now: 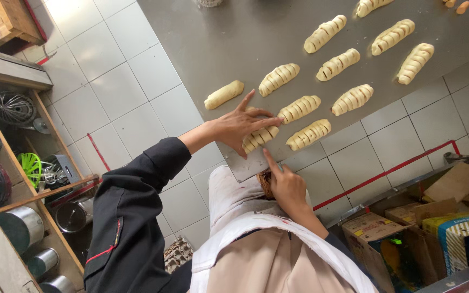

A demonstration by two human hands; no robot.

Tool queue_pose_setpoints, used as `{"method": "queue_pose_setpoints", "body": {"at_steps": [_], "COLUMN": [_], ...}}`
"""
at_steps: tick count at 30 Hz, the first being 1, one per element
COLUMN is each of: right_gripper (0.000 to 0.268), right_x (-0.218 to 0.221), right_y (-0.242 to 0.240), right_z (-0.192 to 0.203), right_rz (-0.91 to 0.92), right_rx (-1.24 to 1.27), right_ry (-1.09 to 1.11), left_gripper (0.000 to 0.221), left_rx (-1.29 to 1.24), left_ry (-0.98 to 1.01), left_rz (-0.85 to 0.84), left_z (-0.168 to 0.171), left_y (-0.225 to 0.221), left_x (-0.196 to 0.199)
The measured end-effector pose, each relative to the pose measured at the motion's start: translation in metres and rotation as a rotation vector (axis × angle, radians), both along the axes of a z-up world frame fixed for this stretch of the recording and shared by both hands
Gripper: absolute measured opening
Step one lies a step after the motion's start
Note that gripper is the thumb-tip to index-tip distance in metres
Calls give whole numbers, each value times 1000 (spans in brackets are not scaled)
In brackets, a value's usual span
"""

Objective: The person scores pieces of dough with a small knife and then pinches the scored dough together by hand.

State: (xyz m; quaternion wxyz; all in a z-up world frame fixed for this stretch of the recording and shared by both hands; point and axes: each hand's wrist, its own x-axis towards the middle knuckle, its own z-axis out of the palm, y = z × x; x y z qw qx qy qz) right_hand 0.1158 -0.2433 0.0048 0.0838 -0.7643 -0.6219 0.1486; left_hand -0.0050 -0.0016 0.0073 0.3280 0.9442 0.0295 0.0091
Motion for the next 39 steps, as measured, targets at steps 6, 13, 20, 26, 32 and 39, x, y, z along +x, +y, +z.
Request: {"method": "queue_pose_setpoints", "body": {"at_steps": [6, 13, 20, 26, 32, 39], "right_gripper": [60, 58, 61, 57, 59, 69], "right_x": [10, 23, 26, 44, 57, 60], "right_y": [-15, -6, 6, -7, 5, 14], "right_z": [31, 22, 10, 34, 26, 10], "right_rz": [-58, -84, -51, -98, -39, 22], "right_rx": [213, 195, 101, 194, 178, 54], "right_ry": [162, 134, 125, 141, 107, 63], "left_gripper": [156, 157, 157, 158, 161, 162], "left_rx": [19, 12, 21, 12, -5, 4], "left_ry": [64, 59, 39, 79, 79, 107], "left_rz": [-10, -12, -2, -14, -10, 2], "left_z": [0, -1, -5, -3, -3, 1], "left_y": [2, 3, 2, 4, 5, 3], "left_x": [4, 5, 6, 7, 10, 10]}}
